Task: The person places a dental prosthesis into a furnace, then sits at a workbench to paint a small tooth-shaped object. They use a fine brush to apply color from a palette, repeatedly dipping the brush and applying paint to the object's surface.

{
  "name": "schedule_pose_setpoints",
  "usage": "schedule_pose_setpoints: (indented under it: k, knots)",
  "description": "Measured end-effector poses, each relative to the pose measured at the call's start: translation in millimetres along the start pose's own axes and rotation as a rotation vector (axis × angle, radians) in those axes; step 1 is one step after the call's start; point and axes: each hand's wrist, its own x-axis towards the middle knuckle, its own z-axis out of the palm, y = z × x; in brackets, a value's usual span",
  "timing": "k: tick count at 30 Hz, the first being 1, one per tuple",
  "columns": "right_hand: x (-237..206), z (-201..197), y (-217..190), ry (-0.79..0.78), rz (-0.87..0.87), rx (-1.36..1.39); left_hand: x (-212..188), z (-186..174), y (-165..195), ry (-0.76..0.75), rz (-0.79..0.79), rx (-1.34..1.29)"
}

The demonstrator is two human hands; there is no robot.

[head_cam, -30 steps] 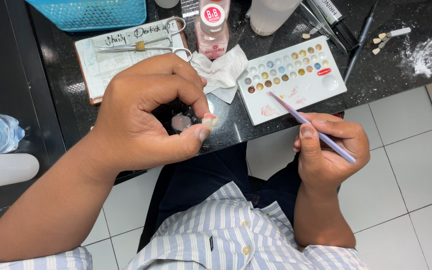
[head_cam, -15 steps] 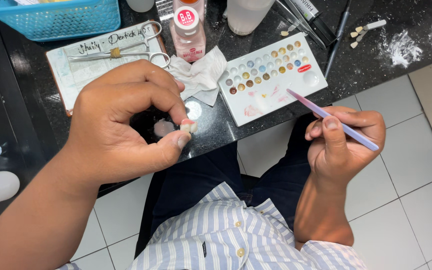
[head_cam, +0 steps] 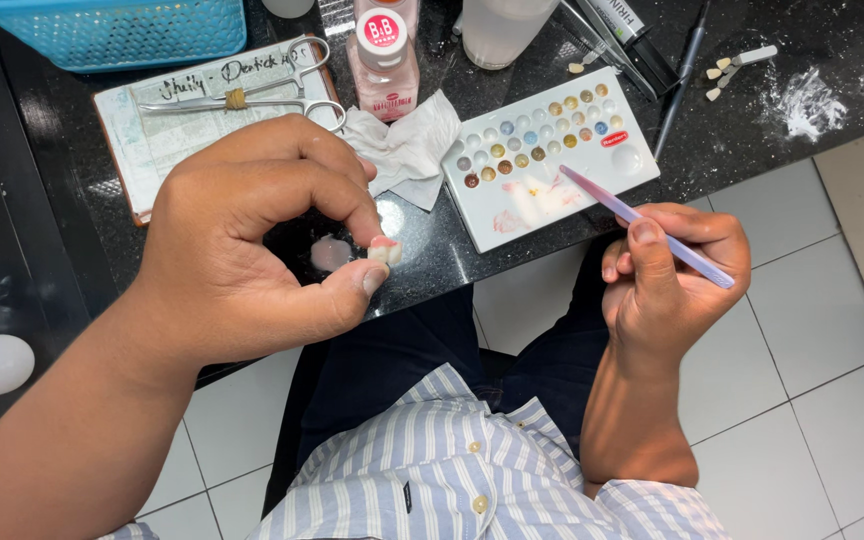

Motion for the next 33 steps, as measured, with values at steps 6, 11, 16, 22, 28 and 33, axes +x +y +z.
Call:
schedule_pose_setpoints:
  k: [6, 11, 16, 22, 28, 33]
  knots:
    - [-1.3, -1.1, 3.1, 0.01, 0.006, 0.027, -0.4, -0.1, -0.6, -0.001, 0.028, 0.045]
    - [-2.2, -2.3, 4.7, 0.004, 0.015, 0.046, -0.9, -0.5, -1.7, -0.003, 0.03, 0.032]
    - [-4.1, -3.6, 5.1, 0.001, 0.025, 0.064, -1.0, -0.5, -2.6, -0.006, 0.045, 0.036]
    - [-5.2, -5.5, 3.1, -0.024, 0.02, 0.107, -1.1, -0.5, -2.1, -0.004, 0.045, 0.038]
    - [-3.7, -6.2, 5.1, 0.031, 0.013, 0.057, -0.9, 0.1, -2.5, -0.002, 0.041, 0.034]
    - [-5.7, -5.7, 4.2, -0.028, 0.01, 0.088, -1.6, 0.0, -2.2, -0.002, 0.041, 0.045]
